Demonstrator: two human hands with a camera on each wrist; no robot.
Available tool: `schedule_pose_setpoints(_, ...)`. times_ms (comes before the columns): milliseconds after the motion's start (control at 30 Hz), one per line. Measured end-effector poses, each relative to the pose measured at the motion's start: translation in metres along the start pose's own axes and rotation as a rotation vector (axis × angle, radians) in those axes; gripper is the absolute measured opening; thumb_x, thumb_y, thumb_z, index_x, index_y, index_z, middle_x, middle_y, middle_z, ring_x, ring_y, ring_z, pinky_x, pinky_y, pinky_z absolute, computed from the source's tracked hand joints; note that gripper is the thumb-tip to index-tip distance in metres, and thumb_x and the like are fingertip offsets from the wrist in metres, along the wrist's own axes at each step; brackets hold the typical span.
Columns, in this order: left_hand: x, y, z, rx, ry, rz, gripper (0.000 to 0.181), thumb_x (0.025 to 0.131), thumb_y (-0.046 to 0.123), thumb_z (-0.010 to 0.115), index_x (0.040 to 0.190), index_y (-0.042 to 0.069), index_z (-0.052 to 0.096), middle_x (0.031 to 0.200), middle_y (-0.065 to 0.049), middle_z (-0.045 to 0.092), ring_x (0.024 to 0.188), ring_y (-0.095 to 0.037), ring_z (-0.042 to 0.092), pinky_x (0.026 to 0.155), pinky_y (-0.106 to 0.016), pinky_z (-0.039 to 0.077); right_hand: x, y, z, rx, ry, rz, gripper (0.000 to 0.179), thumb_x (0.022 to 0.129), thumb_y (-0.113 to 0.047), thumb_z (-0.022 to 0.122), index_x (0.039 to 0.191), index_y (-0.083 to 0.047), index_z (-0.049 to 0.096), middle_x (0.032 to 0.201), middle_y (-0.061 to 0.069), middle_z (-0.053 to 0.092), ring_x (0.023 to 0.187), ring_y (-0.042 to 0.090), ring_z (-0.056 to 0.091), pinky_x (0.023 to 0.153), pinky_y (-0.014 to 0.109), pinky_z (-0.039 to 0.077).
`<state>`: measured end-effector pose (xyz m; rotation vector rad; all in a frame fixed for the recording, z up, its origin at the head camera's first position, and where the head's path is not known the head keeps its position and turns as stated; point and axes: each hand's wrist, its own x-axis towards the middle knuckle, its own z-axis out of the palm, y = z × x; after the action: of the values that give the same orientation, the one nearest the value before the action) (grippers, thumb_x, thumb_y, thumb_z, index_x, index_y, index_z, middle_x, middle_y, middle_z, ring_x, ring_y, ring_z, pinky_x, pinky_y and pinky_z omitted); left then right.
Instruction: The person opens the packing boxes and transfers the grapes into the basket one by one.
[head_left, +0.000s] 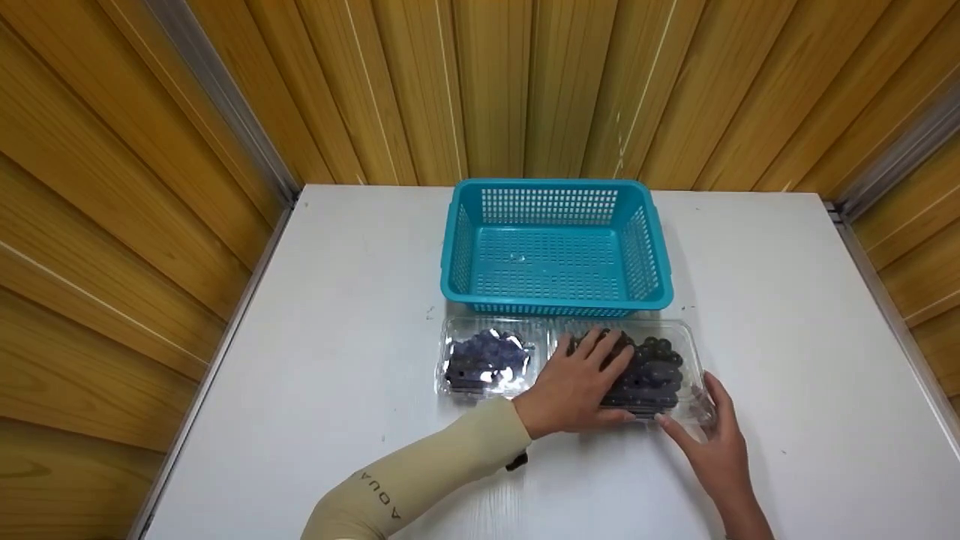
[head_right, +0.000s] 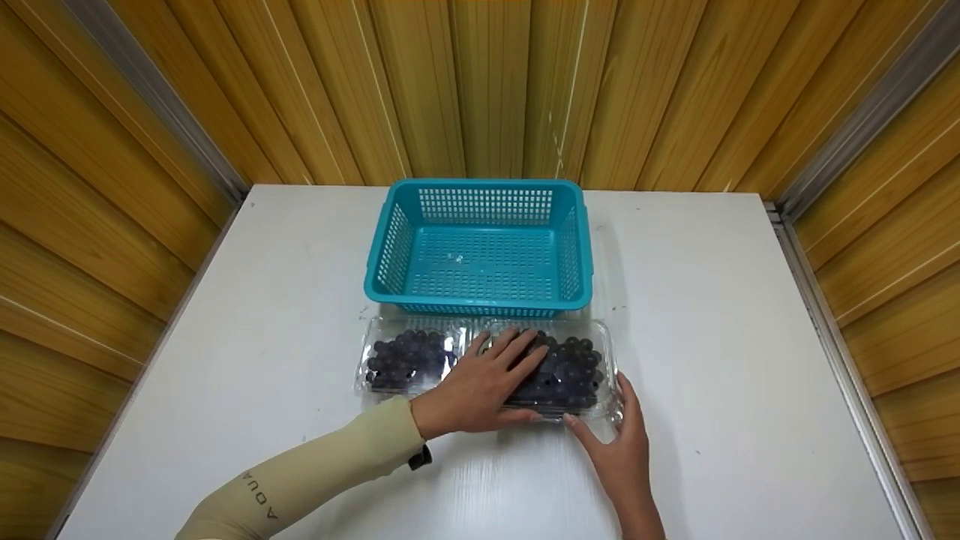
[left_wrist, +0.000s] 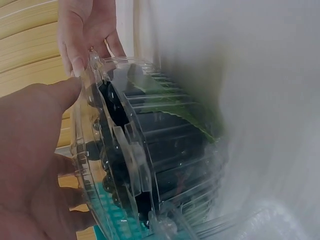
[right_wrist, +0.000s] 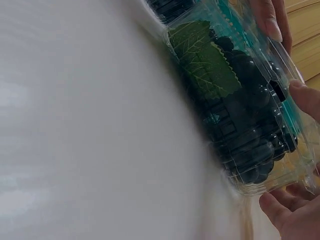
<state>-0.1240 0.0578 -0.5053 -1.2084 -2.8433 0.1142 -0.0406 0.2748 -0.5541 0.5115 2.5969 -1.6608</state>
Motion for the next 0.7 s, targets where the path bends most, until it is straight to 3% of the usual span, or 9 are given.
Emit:
schedule_pose_setpoints(367, 0.0011, -0.0012, 0.0028, 0.027, 0.002, -0.003, 0.094, 0.082, 0.082, 0.036, 0.155, 0.026, 0.017, 0.163, -0.006, 0.016, 0.148, -0.028, 0.023, 0.115, -0.052, 0.030, -0.0007, 0.0006, -0.0004, -0.029, -0.005, -0.016, 0.112, 0.076, -0.036, 0.081, 0.156, -0.026, 0.004, 0.164, 0.003, 0.005, 0.147, 0.038, 0.020, 0.115, 0.052, 0.026)
schedule_pose_setpoints(700, 0.0011, 0.0007, 0.0043, 0.060, -0.001, -0.005, 0.091, 0.084, 0.081, 0.032, 0.155, 0.025, 0.018, 0.162, -0.006, 0.019, 0.149, -0.028, 0.023, 0.114, -0.053, 0.031, -0.0007, 0.0008, 0.0008, -0.040, -0.006, -0.025, 0.113, 0.075, -0.036, 0.082, 0.156, -0.026, 0.004, 0.164, 0.006, 0.006, 0.146, 0.041, 0.020, 0.114, 0.056, 0.026)
